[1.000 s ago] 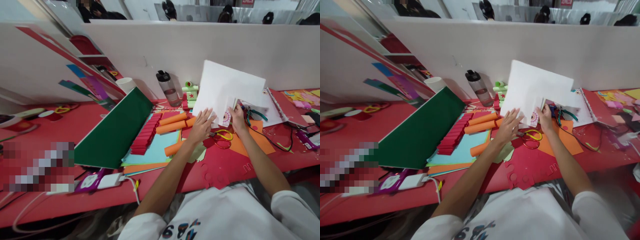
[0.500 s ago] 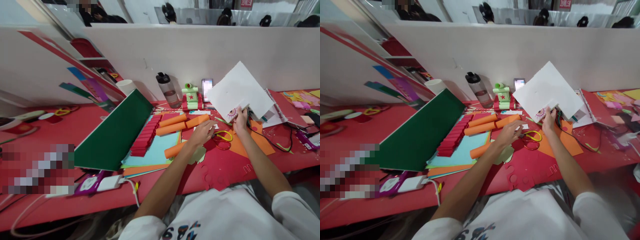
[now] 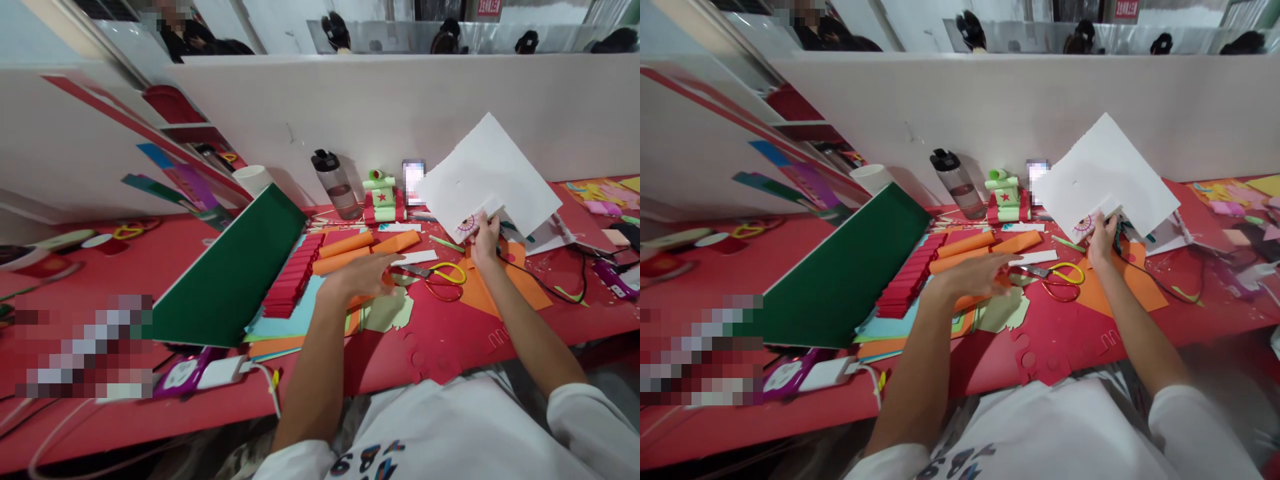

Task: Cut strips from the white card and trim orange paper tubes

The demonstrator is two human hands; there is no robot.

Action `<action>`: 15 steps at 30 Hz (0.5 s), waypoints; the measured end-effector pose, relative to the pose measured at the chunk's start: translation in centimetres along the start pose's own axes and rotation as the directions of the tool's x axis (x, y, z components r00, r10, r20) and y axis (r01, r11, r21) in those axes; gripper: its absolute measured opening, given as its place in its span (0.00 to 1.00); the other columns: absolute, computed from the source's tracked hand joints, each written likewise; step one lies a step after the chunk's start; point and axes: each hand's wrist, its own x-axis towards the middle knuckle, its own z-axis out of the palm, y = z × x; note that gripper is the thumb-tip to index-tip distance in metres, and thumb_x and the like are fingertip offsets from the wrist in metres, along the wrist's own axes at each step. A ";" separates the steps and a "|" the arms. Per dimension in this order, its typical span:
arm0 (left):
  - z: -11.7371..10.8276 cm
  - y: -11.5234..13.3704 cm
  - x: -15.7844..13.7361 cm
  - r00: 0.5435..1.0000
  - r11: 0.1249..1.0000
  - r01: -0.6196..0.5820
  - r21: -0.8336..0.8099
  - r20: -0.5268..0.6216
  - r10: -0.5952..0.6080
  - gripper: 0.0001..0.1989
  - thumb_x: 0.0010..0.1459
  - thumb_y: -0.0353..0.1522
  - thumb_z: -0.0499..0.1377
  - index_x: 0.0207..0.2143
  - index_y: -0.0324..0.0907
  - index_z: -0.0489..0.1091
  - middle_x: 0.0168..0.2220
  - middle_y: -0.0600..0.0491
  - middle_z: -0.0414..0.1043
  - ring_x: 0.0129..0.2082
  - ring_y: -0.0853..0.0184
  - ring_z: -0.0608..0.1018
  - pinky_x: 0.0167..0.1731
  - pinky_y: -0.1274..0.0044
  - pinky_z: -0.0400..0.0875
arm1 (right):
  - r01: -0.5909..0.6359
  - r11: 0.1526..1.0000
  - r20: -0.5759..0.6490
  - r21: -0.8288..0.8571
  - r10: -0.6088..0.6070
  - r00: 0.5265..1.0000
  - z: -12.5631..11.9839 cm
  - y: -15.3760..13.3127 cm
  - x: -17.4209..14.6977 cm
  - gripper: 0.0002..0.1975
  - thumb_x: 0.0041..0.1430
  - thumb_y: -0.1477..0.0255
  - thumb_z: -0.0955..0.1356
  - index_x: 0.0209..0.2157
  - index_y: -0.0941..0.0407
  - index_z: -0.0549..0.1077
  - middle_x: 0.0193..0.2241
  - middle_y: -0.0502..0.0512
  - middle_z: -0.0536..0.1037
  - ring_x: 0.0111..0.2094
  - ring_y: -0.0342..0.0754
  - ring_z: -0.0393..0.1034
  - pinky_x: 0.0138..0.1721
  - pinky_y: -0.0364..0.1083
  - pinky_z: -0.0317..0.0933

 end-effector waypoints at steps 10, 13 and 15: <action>-0.4 -1.1 -0.1 0.983 0.970 0.186 0.157 -0.030 -0.183 0.28 0.63 0.25 0.56 0.65 0.46 0.68 0.55 0.45 0.80 0.53 0.52 0.82 0.46 0.67 0.76 | -0.026 1.000 -0.010 0.018 0.026 1.000 -0.1 -0.4 0.1 0.22 0.56 0.55 0.74 0.37 0.49 0.58 0.33 0.47 0.72 0.23 0.40 0.64 0.15 0.38 0.51; -0.1 -1.9 0.0 0.975 0.947 0.219 0.236 -0.095 -0.201 0.29 0.62 0.21 0.54 0.65 0.42 0.68 0.56 0.40 0.79 0.56 0.49 0.81 0.50 0.64 0.76 | -0.018 1.000 -0.005 0.015 0.018 1.000 -0.4 -0.3 0.5 0.23 0.57 0.54 0.73 0.37 0.49 0.57 0.31 0.45 0.70 0.20 0.38 0.61 0.14 0.38 0.49; 0.3 -2.5 0.2 0.966 0.934 0.244 0.261 -0.154 -0.209 0.31 0.61 0.20 0.53 0.66 0.42 0.67 0.60 0.39 0.76 0.60 0.49 0.79 0.54 0.62 0.74 | -0.023 1.000 0.022 -0.006 0.023 0.999 -0.7 -0.1 0.9 0.23 0.59 0.53 0.72 0.38 0.49 0.56 0.30 0.43 0.69 0.20 0.38 0.60 0.15 0.38 0.50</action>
